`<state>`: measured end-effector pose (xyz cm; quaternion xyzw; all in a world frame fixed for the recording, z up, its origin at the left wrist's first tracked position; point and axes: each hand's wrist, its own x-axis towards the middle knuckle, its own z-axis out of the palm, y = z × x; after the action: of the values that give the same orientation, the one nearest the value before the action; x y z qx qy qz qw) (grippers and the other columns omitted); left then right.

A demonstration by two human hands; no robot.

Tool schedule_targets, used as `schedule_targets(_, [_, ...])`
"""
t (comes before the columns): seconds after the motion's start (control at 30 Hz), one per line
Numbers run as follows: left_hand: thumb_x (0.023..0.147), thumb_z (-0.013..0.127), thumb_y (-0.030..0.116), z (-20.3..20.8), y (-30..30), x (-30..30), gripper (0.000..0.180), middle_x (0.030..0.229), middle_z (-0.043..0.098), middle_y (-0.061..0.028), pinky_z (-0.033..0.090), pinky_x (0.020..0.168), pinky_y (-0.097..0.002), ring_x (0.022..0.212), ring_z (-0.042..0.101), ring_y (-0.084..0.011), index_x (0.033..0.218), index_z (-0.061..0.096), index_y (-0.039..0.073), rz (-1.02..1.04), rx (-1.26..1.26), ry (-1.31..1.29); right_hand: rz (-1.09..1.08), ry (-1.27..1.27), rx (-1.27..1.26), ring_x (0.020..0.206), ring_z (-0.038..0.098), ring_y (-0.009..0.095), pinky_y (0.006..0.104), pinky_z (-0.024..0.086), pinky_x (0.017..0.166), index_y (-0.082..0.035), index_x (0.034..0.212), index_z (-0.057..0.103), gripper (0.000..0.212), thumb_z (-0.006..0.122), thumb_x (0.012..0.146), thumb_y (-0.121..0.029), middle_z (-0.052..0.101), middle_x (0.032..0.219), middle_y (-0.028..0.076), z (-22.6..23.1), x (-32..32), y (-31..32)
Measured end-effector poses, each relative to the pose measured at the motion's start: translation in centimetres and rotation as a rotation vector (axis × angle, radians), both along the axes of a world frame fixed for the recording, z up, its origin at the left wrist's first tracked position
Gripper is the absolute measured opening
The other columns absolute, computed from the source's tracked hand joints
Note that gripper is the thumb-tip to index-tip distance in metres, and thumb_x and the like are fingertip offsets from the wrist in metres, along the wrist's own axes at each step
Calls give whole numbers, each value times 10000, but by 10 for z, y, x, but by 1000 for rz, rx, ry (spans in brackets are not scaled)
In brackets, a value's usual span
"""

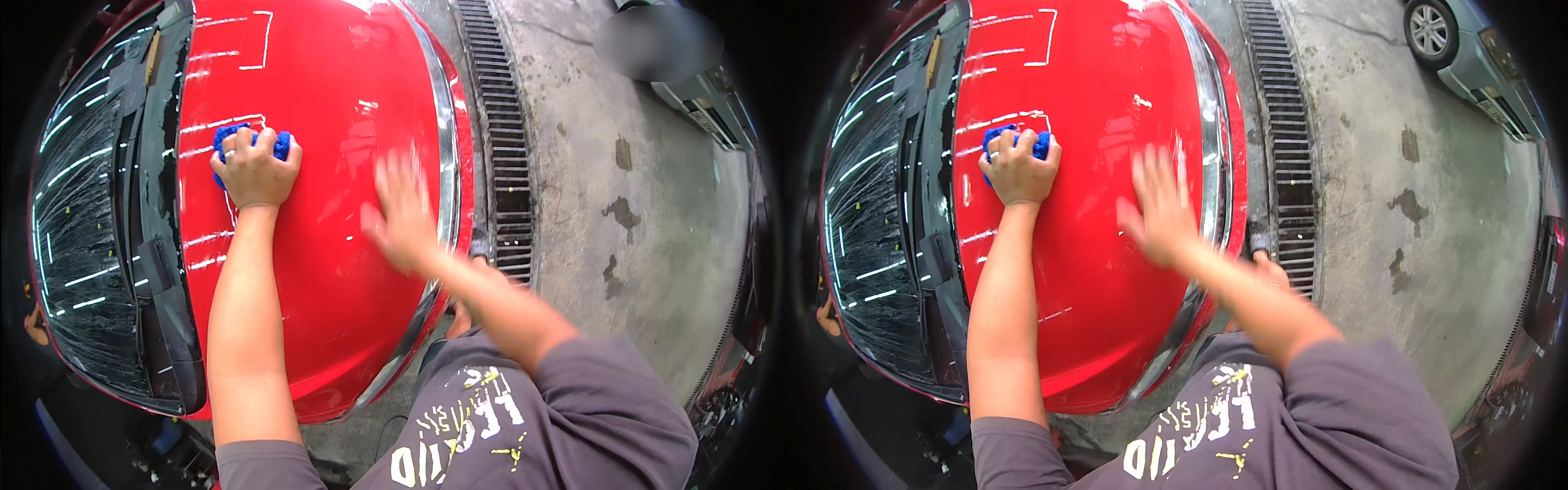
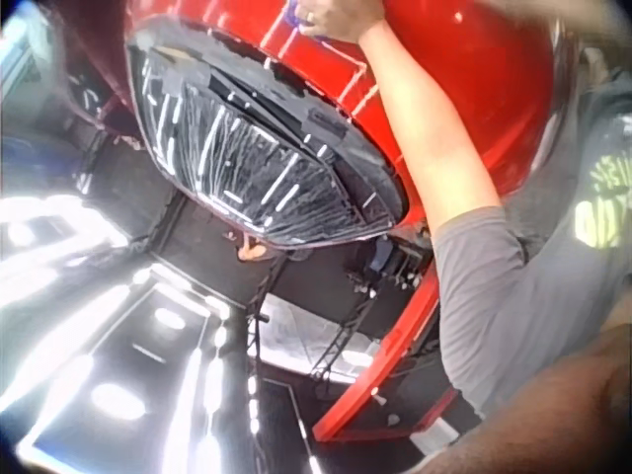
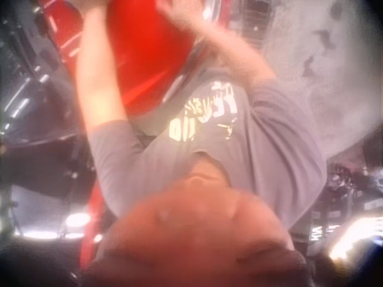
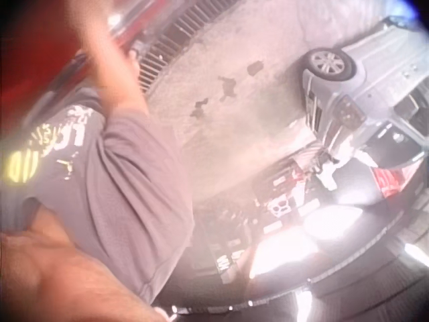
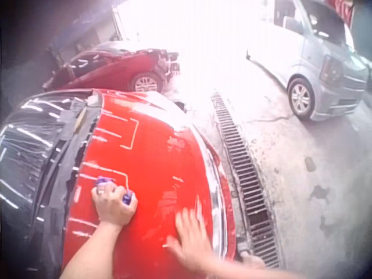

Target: The person uses a blue microfiber cloth and a sanding block to clean and smooth the hood of a red car. They repeatedly wipe the surface, dip the cloth in a bucket of water, and sand specific areas to remove imperfections.

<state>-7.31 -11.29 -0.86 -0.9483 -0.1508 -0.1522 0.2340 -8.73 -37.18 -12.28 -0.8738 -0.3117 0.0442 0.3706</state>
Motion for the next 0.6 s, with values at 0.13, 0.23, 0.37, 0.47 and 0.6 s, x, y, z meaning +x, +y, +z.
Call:
schedule_targets(0.13, [930,759,524,-2,-3,4,397,1203,767,-81,490,1061,-619,1226,690,-284,1092,858,176,-33,7,-17,227,34,-102,1742,140,444,657,75,1380,-4,1764,287,939,599,1091,-579,255,1842,264,-3,-98,-54])
schedule_targets(0.23, [942,748,526,1,-11,12,397,1228,771,-101,491,1087,-636,1260,694,-299,1105,852,179,-14,-21,8,-32,-23,-66,1743,170,385,626,104,1394,-54,1771,313,875,500,1131,-622,268,1852,213,0,75,20])
schedule_targets(0.37, [951,743,521,1,-19,19,395,1233,767,-117,512,1060,-638,1230,711,-319,1122,846,180,-50,-10,-21,-145,76,-70,1744,155,361,606,103,1403,-77,1783,292,852,353,1169,-665,243,1864,185,2,164,50])
schedule_targets(0.47, [948,766,512,6,-5,1,407,1227,746,-100,512,1051,-614,1229,688,-310,1150,854,170,-4,-11,11,16,-48,-77,1739,121,455,625,86,1391,40,1770,213,932,524,1129,-560,192,1850,293,6,-13,3])
schedule_targets(0.6, [932,778,505,5,-9,9,384,1187,731,-97,503,1048,-613,1217,676,-287,1089,849,162,-40,-37,-21,191,58,-99,1744,111,448,682,72,1370,-12,1782,231,948,616,1085,-528,199,1857,267,4,-88,-50])
